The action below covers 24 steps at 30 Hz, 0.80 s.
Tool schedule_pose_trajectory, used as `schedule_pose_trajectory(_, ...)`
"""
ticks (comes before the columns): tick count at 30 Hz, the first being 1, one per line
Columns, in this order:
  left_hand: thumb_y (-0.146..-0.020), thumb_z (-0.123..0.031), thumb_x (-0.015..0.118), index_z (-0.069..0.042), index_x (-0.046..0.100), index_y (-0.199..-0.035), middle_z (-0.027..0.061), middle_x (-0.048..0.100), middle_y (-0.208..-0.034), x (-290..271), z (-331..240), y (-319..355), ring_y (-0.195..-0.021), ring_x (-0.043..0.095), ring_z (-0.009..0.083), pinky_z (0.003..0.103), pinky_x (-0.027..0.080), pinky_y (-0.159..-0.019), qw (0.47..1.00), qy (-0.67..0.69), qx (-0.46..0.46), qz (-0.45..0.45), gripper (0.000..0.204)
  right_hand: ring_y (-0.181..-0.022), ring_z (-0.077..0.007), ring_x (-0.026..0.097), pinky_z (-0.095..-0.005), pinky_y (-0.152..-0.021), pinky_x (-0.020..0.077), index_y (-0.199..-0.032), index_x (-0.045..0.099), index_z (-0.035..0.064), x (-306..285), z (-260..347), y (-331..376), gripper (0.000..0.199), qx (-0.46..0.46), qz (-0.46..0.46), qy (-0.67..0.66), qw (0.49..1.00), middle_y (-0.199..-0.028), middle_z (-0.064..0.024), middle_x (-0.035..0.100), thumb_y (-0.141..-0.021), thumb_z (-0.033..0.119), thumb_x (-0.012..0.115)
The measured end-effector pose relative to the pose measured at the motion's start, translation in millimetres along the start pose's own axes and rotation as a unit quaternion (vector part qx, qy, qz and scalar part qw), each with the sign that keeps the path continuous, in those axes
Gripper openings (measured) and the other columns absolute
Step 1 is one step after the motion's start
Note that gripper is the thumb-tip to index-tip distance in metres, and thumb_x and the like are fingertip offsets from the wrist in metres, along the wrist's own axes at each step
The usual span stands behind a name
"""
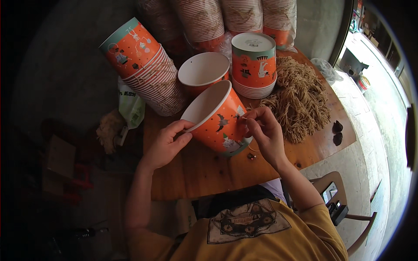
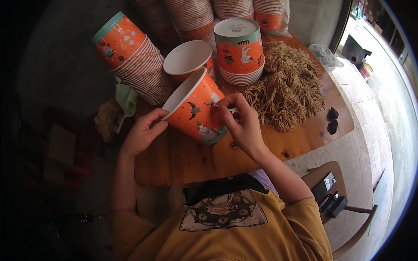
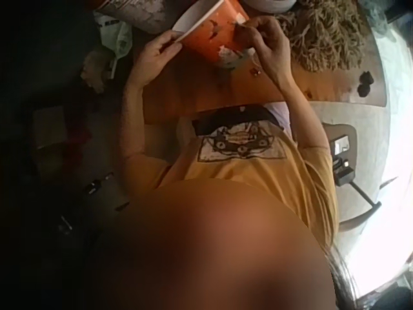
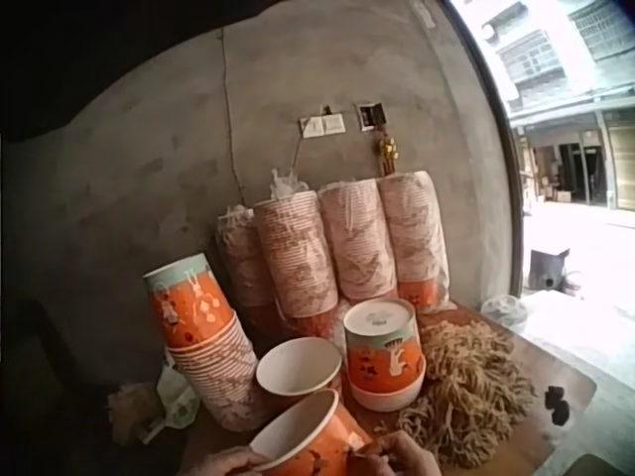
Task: Tie thin decorative or functional strings onto the sides of paper cups.
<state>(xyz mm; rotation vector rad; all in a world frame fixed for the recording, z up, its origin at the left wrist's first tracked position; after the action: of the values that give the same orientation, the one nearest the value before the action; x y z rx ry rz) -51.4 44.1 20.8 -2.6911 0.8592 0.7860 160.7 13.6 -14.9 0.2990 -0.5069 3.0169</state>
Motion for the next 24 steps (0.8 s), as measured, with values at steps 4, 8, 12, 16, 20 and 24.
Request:
schedule_pose_trajectory(4,-0.092,-0.005,0.050,0.000,0.055,-0.116,0.0001,0.059,-0.103,8.5,-16.3,0.6,-0.094,0.050,0.0055,0.023,0.043,-0.083,0.997,0.069,0.007,0.018,0.025,-0.079,-0.0074,0.059,-0.0226,-0.068,0.0495,-0.100,0.051,0.0011,-1.6,-1.9,-1.0,0.011,-0.012,0.010,0.055,0.998,-0.093,-0.0044,0.061,-0.094,0.010,0.053)
schedule_pose_trajectory(8,-0.089,0.001,0.045,0.000,0.054,-0.119,-0.0024,0.057,-0.101,14.3,-20.1,-3.8,-0.092,0.048,0.0037,0.021,0.041,-0.083,0.991,0.128,-0.009,0.028,0.032,-0.079,-0.0074,0.060,-0.0223,-0.070,0.0493,-0.103,0.049,0.0015,-1.3,-3.4,-1.2,0.013,-0.003,0.017,0.063,0.998,-0.094,-0.0054,0.062,-0.095,0.012,0.052)
schedule_pose_trajectory(12,-0.085,0.005,0.040,0.001,0.051,-0.123,-0.0007,0.057,-0.108,17.3,-23.5,-4.7,-0.098,0.050,0.0044,0.022,0.041,-0.087,0.991,0.129,-0.024,0.034,0.040,-0.077,-0.0077,0.059,-0.0226,-0.068,0.0487,-0.102,0.049,0.0012,-4.3,-2.1,-1.7,0.012,-0.015,0.014,0.086,0.996,-0.091,-0.0049,0.062,-0.095,0.011,0.052)
schedule_pose_trajectory(16,-0.083,0.008,0.039,0.004,0.044,-0.129,0.0073,0.054,-0.122,20.6,-39.3,-8.3,-0.111,0.051,0.0093,0.026,0.040,-0.096,0.978,0.203,0.005,0.048,0.047,-0.072,-0.0075,0.057,-0.0230,-0.065,0.0473,-0.098,0.052,0.0008,-13.4,-6.8,-4.6,0.010,-0.004,-0.012,0.052,0.999,-0.086,-0.0039,0.060,-0.093,0.009,0.053)
schedule_pose_trajectory(20,-0.082,0.008,0.038,0.004,0.041,-0.129,0.0120,0.054,-0.126,19.9,-36.2,-9.3,-0.115,0.051,0.0127,0.028,0.040,-0.099,0.977,0.206,-0.021,0.049,0.047,-0.074,-0.0076,0.055,-0.0235,-0.068,0.0473,-0.101,0.050,0.0002,-14.4,-6.9,-6.3,0.012,0.021,-0.016,0.055,0.998,-0.091,-0.0052,0.059,-0.095,0.011,0.052)
schedule_pose_trajectory(24,-0.086,0.006,0.040,0.004,0.045,-0.125,0.0079,0.056,-0.119,17.3,-27.9,-11.6,-0.108,0.053,0.0087,0.026,0.041,-0.095,0.975,0.216,-0.022,0.040,0.039,-0.076,-0.0074,0.055,-0.0236,-0.069,0.0473,-0.101,0.051,-0.0004,-14.3,-6.2,-8.1,0.012,0.021,-0.014,0.072,0.997,-0.094,-0.0055,0.059,-0.095,0.010,0.052)
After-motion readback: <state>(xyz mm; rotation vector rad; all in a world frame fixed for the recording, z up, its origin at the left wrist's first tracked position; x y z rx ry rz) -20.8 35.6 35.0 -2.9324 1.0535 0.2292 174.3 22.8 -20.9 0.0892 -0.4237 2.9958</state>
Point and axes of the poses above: each hand's wrist, its own y-axis away from the middle knuckle, its own x-axis out of the palm, z = x × y, the point moved 9 cm from there along -y, towards the middle knuckle
